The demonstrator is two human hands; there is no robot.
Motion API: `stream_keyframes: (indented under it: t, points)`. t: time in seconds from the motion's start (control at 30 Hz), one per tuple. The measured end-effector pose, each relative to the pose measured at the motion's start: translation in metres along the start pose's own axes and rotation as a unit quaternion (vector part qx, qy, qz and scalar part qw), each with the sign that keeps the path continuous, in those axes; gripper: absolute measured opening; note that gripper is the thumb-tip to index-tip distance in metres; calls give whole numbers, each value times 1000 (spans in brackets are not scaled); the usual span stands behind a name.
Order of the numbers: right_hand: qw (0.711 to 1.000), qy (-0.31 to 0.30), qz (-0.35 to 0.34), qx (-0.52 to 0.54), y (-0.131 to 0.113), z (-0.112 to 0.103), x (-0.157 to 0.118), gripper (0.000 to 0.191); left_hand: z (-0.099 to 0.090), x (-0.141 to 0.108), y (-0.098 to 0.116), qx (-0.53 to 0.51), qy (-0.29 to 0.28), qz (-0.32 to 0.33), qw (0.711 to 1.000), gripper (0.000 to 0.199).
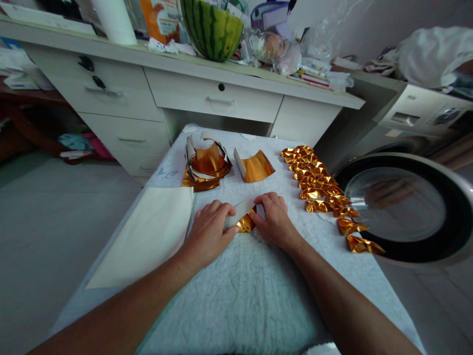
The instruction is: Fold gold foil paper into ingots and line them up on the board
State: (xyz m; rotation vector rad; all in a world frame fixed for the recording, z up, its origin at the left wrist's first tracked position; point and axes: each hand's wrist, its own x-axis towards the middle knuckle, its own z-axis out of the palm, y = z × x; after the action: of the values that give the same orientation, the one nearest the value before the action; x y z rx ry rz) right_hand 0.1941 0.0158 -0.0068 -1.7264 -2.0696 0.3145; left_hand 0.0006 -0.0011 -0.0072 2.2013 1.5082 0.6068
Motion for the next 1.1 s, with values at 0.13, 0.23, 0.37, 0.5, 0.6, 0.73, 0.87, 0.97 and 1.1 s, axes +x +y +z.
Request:
stream_keyframes:
  t: [0.13, 0.23, 0.37, 0.5, 0.6, 0.73, 0.87, 0.97, 1.1]
  points:
    - [997, 7, 4, 73, 0, -3, 0, 22, 1, 0, -1, 8, 19, 4, 1000, 31]
    - [983, -17, 11, 184, 0, -2, 0, 16, 1, 0, -1, 19, 23, 5, 1000, 37]
    - [933, -35, 13, 357, 4, 4, 0, 28, 1, -1, -1, 6, 14, 10, 1000, 42]
    - [900, -49, 29, 431, 6, 4, 1, 36, 0, -1, -2, -35, 14, -11, 999, 49]
    - [874, -83, 56, 475, 3, -1, 2, 21, -2, 1, -3, -128, 12, -36, 991, 48]
    - [826, -98, 87, 548, -1, -7, 1, 21, -4, 5, -3, -291, 37, -39, 955, 37]
    - [809, -101, 108, 569, -3, -10, -1, 28, -5, 7, -2, -390, 76, -74, 914, 38]
    - [804, -110, 106, 574, -3, -10, -1, 32, -6, 7, -1, -425, 87, -111, 894, 42]
    - [802, -128, 99, 576, -4, -9, -2, 34, -9, 8, 1, -460, 39, -102, 881, 26]
